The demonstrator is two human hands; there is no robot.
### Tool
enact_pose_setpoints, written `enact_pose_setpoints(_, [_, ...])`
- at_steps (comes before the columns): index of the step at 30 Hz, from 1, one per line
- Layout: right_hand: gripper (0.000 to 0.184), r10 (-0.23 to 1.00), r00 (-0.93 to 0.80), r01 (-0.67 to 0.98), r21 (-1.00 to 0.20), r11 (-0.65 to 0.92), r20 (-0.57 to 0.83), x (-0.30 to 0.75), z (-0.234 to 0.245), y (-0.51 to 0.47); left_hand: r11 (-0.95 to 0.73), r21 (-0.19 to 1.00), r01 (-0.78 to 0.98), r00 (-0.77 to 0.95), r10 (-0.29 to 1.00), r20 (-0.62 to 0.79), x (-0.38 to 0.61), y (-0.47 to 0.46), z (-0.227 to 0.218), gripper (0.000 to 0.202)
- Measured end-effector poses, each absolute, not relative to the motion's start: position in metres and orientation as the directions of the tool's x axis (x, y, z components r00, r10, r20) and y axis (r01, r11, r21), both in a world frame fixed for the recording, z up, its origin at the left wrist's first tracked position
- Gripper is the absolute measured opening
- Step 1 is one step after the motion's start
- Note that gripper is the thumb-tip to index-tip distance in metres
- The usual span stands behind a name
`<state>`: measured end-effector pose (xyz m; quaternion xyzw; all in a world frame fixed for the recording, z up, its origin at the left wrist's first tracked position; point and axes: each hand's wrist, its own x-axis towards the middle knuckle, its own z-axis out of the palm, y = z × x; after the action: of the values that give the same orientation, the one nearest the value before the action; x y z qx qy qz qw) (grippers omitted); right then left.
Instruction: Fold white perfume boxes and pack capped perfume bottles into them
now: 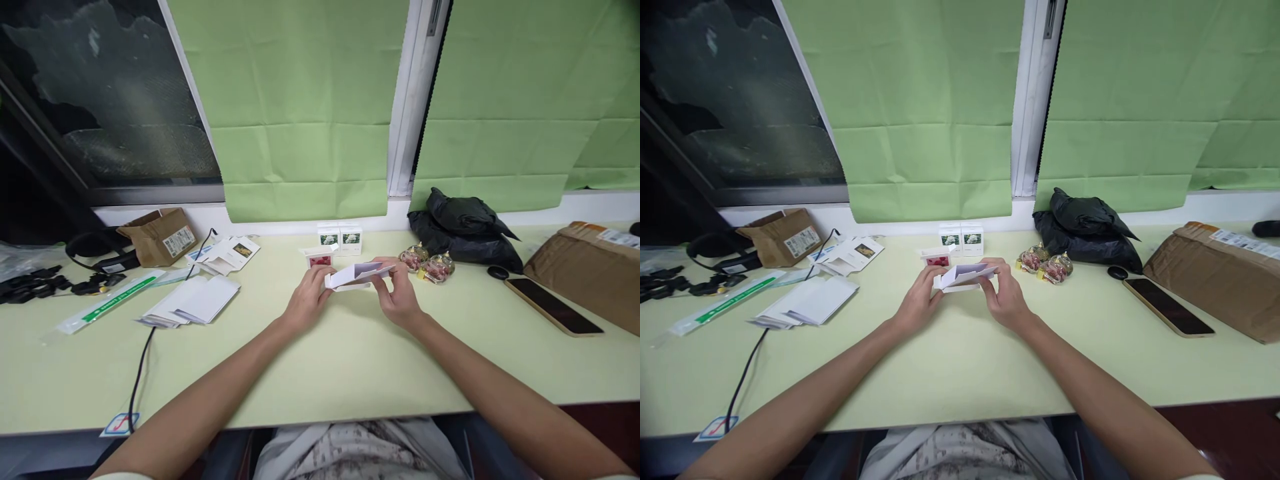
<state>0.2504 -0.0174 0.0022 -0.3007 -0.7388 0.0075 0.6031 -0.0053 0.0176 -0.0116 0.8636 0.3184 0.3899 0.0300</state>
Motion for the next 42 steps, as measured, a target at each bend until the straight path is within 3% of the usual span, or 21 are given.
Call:
enact_pose_setpoints(23, [0.031,0.280,-0.355,0.469,-0.089,0.879,0.892,0.252,0.013,-0.026,-0.816,0.355,0.457,0.485,0.563,0.670,-0.005,0.015,-0.012,0.059])
enact_pose_setpoints(42, [0.028,0.345,-0.439,0.573,-0.037,0.819,0.830,0.256,0.021,-0.028,-0.839,0.382,0.388,0.540,0.543,0.643,-0.005,0.013,-0.009,0.052])
